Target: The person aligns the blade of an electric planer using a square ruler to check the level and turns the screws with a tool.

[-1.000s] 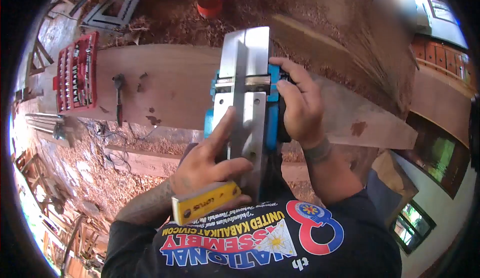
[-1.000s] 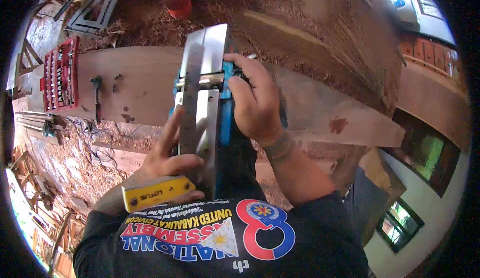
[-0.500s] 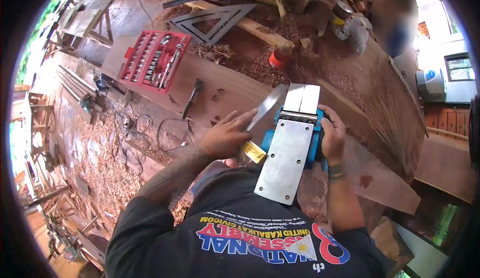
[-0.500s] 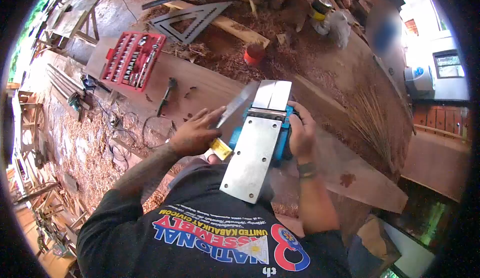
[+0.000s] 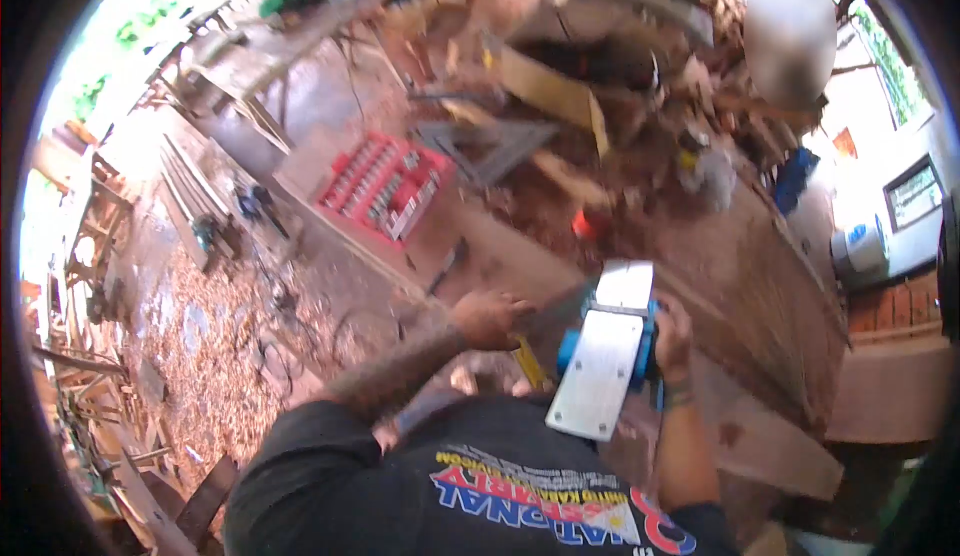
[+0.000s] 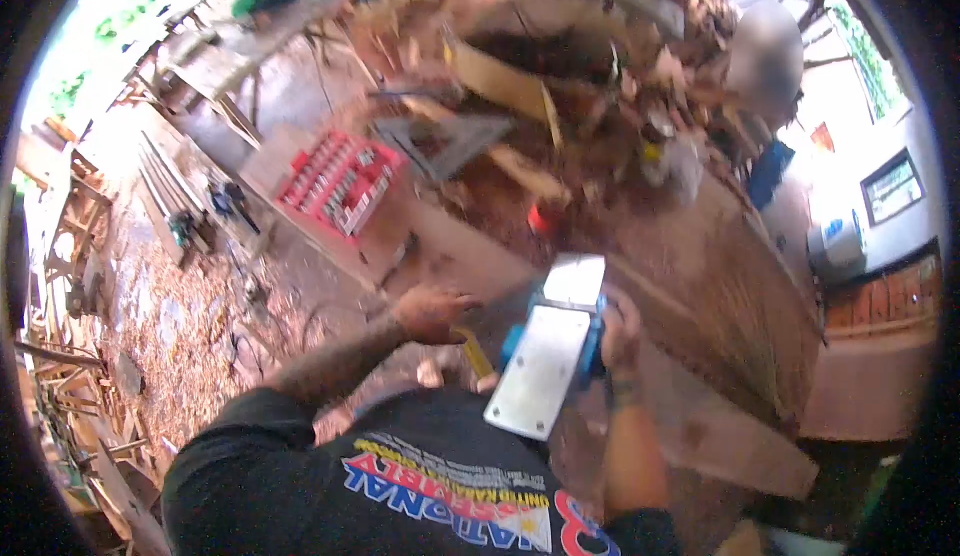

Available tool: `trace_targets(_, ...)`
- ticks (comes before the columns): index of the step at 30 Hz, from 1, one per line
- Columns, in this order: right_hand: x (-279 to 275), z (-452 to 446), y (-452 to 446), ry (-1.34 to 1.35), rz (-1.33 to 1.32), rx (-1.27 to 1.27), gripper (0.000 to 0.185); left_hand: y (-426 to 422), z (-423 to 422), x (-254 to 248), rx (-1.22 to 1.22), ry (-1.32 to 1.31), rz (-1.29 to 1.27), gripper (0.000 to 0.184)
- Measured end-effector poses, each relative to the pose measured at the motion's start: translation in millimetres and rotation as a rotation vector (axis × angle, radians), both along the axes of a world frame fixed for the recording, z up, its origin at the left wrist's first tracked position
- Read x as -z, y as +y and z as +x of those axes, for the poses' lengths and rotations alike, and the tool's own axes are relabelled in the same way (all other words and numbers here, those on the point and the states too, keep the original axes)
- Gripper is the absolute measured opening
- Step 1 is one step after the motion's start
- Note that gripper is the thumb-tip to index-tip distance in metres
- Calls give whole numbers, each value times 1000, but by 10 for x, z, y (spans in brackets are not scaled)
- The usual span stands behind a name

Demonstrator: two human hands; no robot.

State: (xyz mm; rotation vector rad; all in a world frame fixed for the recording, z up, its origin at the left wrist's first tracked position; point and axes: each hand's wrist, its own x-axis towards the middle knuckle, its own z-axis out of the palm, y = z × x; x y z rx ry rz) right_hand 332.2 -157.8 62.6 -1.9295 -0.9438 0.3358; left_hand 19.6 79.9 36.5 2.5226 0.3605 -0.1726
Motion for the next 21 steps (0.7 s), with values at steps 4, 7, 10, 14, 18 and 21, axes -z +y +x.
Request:
trace_targets(4,-134,-75,50,135,-38,39,36,682,-478,657,-445,-78,217,58)
trace_targets(7,124,133,25,64,4,-70,37,806,-614,584,-506,-97,239,52)
trace_targets(10,251,171,13,-58,4,-56,36,898,-607,827,-437,-236,419,48)
trace_targets(14,295,97,-28,-232,-10,-36,33,1230,-629,1627,-587,-194,292,43)
trace_targets(18,-211,-243,15,-187,-24,154,39,1143,-660,902,-577,-210,135,36)
trace_targets(21,-415,-368,0,-417,102,231,30,733,-474,120,-631,-418,-212,33)
